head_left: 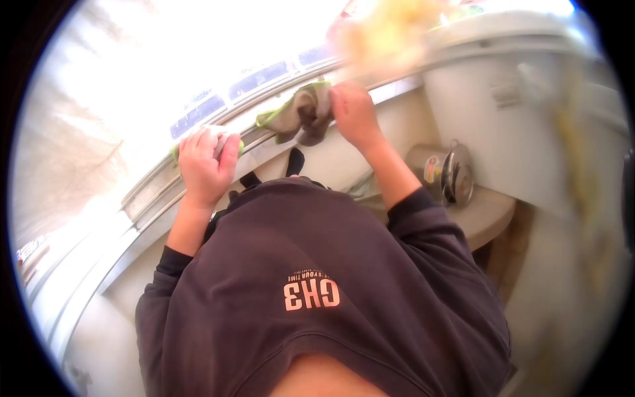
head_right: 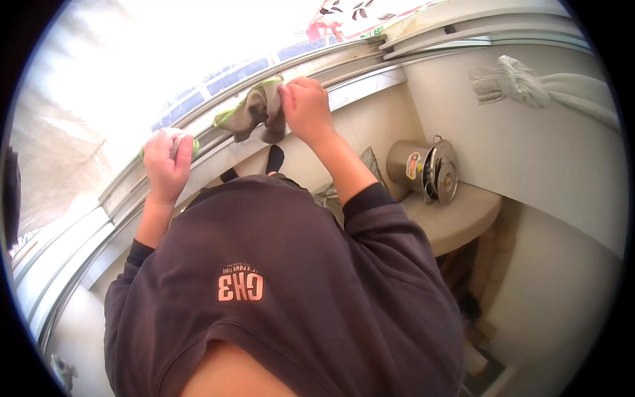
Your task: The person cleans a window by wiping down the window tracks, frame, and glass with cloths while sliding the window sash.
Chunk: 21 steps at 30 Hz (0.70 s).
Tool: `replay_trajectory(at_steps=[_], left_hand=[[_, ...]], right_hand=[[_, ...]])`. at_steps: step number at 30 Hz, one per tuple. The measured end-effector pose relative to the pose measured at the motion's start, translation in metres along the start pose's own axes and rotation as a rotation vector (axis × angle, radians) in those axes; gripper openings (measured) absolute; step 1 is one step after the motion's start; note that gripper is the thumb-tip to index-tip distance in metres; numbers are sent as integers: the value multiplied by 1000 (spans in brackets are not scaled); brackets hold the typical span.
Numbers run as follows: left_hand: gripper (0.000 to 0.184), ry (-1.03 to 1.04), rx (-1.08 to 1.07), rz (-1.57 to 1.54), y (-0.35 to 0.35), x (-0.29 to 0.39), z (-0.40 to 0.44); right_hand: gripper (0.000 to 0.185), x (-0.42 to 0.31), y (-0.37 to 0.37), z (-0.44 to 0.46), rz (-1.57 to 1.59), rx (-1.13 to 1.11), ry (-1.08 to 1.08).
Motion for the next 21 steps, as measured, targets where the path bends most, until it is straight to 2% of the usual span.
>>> replay_trajectory(at_steps=[2,4,5,6,8,9,10,13,14,17,18,21], left_hand=[[41,-63,-110,-224,0,10,4],[54,-174,-295,-431,11,39,9],[60,-66,-235,-382,13,52,9],[67,41,-176,-331,19,61,11],[72,104,-242,-282,36,76,13],[72,60,-368,-283,47,83,13],[71,14,-491,-283,59,88,13],[64,-163,-926,-421,102,106,11],[58,-273,-1003,-676,117,114,7],[55,-262,-1020,-1089,156,143,9],[55,-237,-993,-1121,163,151,11],[51,-341,-893,-888,173,140,12]], right_hand=[[29,7,-18,-10,196,95,166],[33,10,-21,-13,639,97,453],[36,11,-18,-17,862,99,595],[37,8,-18,-13,1001,94,615],[41,-10,-29,0,1262,132,697],[42,-18,-37,5,1388,176,753],[49,-14,-46,6,1322,155,739],[52,-18,-59,30,1926,110,602],[52,14,-77,19,1422,349,776],[51,60,-111,20,1268,438,740],[46,82,-115,22,1418,433,663],[39,129,-142,27,931,528,527]])
Point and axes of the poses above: each hand's wrist, its own z-axis towards the middle knuckle, its own y-axis out of the palm, x = y × z, the point moved 9 cm from there along z, towards the middle knuckle, and after that the axes turned 10 degrees about -y, right-handed, at the moved point
